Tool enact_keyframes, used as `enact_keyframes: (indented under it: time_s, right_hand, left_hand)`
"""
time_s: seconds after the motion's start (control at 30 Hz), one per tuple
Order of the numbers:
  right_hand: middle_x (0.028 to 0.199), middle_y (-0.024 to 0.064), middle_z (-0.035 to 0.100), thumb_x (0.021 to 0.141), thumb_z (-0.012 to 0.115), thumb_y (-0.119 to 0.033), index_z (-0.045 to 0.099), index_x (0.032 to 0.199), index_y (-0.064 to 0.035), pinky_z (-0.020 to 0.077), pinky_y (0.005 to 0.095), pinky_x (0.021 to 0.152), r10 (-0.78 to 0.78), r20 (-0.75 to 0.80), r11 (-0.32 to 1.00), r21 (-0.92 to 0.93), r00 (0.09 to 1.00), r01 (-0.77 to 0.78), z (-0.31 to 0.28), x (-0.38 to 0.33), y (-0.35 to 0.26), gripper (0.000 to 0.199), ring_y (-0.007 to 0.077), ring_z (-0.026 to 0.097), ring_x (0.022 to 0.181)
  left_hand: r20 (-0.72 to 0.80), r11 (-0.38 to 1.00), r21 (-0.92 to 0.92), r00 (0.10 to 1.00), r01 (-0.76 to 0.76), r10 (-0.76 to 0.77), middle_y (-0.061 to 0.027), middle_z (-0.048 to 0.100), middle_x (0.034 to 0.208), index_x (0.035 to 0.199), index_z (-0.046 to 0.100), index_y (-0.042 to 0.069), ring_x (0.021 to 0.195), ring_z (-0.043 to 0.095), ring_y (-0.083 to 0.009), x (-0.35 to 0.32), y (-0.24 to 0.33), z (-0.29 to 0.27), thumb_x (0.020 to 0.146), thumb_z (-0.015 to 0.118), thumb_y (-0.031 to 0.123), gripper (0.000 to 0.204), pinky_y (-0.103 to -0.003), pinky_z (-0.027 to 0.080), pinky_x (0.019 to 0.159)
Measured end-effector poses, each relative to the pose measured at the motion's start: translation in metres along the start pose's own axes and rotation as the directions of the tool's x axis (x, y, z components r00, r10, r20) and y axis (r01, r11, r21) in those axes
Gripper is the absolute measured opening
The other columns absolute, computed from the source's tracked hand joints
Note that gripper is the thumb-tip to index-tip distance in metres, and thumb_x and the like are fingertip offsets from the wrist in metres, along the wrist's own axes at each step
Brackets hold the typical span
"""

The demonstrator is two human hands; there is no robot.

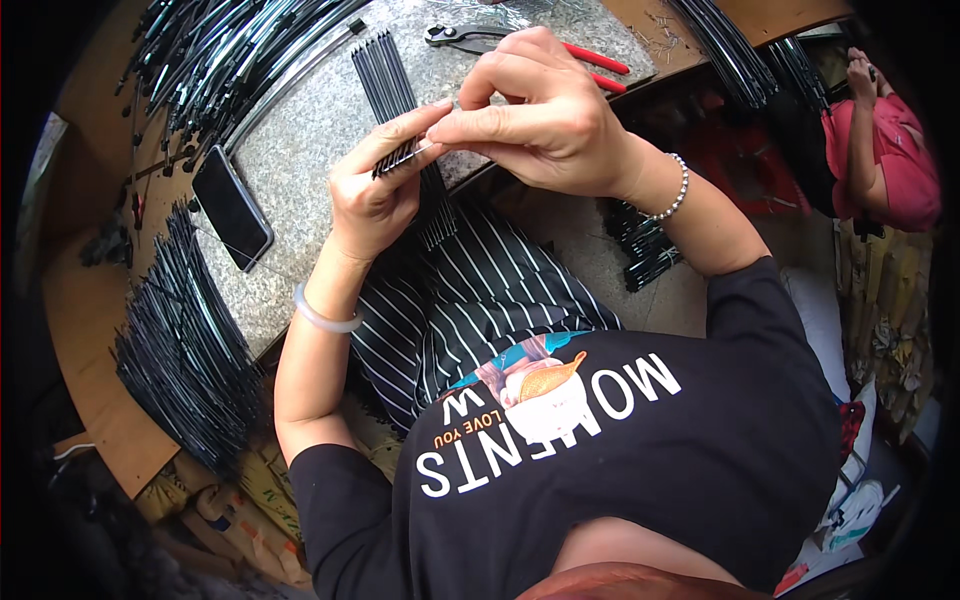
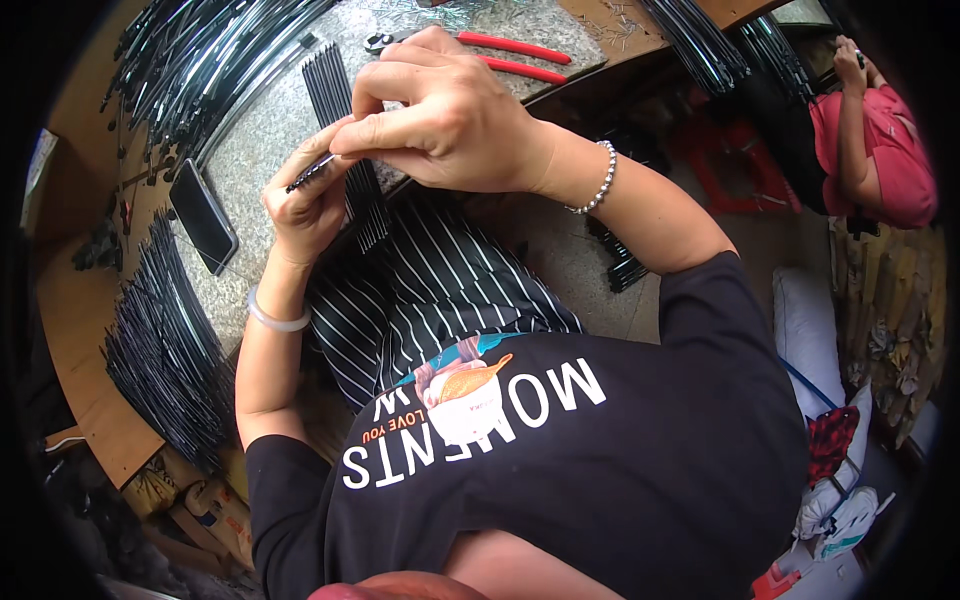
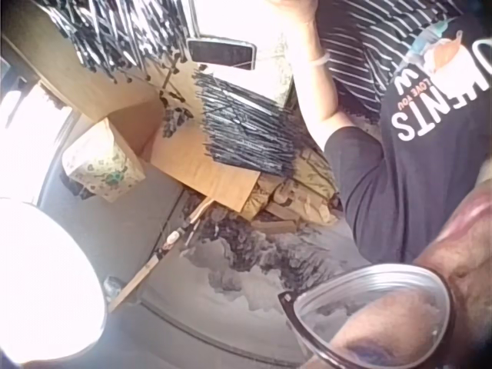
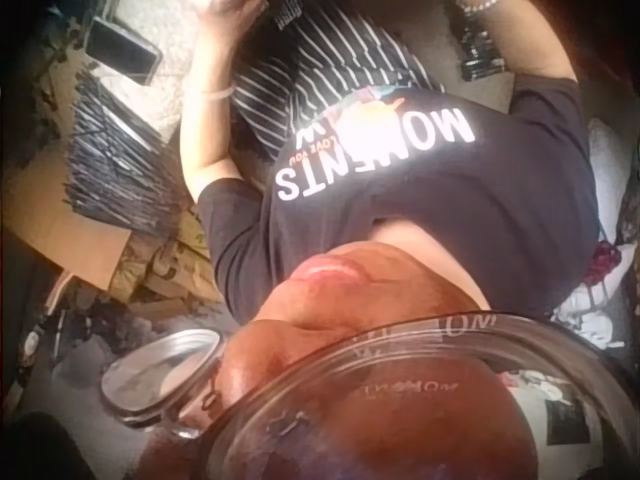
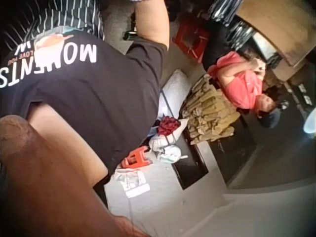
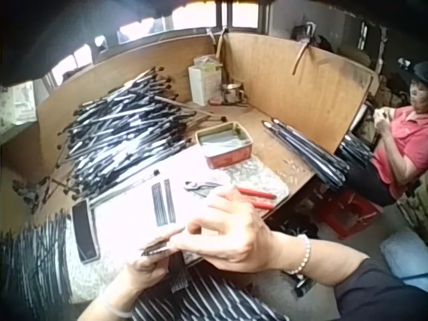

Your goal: The person threads wire through bundles of umbrella ribs, attaches the ribs around an umbrella shaft hub, and secures the wire in place using pliers.

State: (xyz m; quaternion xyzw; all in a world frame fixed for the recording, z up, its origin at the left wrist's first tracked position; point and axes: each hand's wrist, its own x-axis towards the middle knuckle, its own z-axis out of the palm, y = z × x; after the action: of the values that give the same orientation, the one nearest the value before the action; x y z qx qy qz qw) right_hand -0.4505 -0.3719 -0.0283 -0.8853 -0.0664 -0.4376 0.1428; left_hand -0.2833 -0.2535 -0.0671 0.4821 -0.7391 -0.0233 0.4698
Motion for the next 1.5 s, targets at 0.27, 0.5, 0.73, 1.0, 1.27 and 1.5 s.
enact_keyframes:
  time_s: [0.27,0.5,0.73,1.0,1.27,1.5]
  right_hand:
    - [0.077,-0.0005,0.055,0.070,0.070,-0.012,0.068,0.092,-0.0127,0.0376,0.0288,0.068,0.021,-0.001,0.996,0.090,1.000,-0.021,0.011,0.004,-0.004,0.022,0.0153,0.051,0.071]
    - [0.082,0.0013,0.056,0.072,0.068,-0.011,0.066,0.098,-0.0116,0.0391,0.0285,0.070,0.071,0.028,0.984,0.163,0.997,-0.074,0.017,0.004,-0.009,0.027,0.0166,0.053,0.071]
    - [0.087,0.0055,0.056,0.074,0.066,-0.011,0.063,0.097,-0.0083,0.0442,0.0300,0.067,0.044,0.157,0.984,0.165,0.987,-0.071,0.015,-0.001,-0.014,0.024,0.0199,0.055,0.074]
    - [0.081,0.0089,0.058,0.079,0.062,-0.013,0.063,0.087,-0.0040,0.0464,0.0327,0.065,0.237,0.359,0.900,0.268,0.903,-0.343,-0.009,0.005,-0.003,0.012,0.0245,0.058,0.072]
    - [0.087,0.0102,0.065,0.071,0.066,-0.025,0.068,0.087,-0.0118,0.0491,0.0393,0.073,0.731,0.149,0.621,-0.551,0.666,-0.558,-0.027,0.005,0.191,0.020,0.0287,0.062,0.084]
    - [0.093,0.0113,0.065,0.071,0.063,-0.020,0.068,0.086,-0.0107,0.0498,0.0406,0.075,0.778,0.232,0.569,-0.656,0.584,-0.496,-0.019,0.019,0.190,0.018,0.0291,0.062,0.091]
  left_hand:
    - [-0.018,0.999,0.017,0.999,-0.027,0.027,-0.0156,0.062,0.104,0.086,0.064,0.004,0.095,0.062,-0.0308,-0.004,0.000,0.002,0.063,0.063,-0.010,0.027,-0.034,0.052,0.077]
    - [0.029,1.000,0.018,0.999,0.024,-0.024,-0.0163,0.061,0.104,0.080,0.062,0.003,0.098,0.060,-0.0309,-0.005,0.003,-0.003,0.063,0.069,-0.003,0.020,-0.036,0.051,0.078]
    - [0.237,0.991,-0.059,0.966,0.119,-0.102,-0.0196,0.055,0.115,0.095,0.061,0.002,0.111,0.051,-0.0356,-0.004,0.015,-0.019,0.065,0.069,0.002,0.031,-0.042,0.042,0.093]
    - [0.572,0.972,0.207,0.793,0.109,-0.211,-0.0222,0.032,0.136,0.134,0.027,0.001,0.128,0.030,-0.0383,-0.016,-0.005,-0.017,0.069,0.074,0.026,0.084,-0.043,0.027,0.105]
    - [0.676,0.966,0.258,0.709,0.030,-0.203,-0.0292,0.018,0.140,0.136,0.018,-0.005,0.131,0.018,-0.0444,-0.001,0.057,-0.004,0.043,0.082,0.044,0.122,-0.050,0.021,0.106]
    - [0.391,0.828,0.559,0.864,0.050,-0.317,-0.0225,0.029,0.139,0.137,0.026,0.002,0.126,0.029,-0.0456,-0.037,0.058,0.042,0.063,0.071,0.015,0.087,-0.051,0.025,0.104]
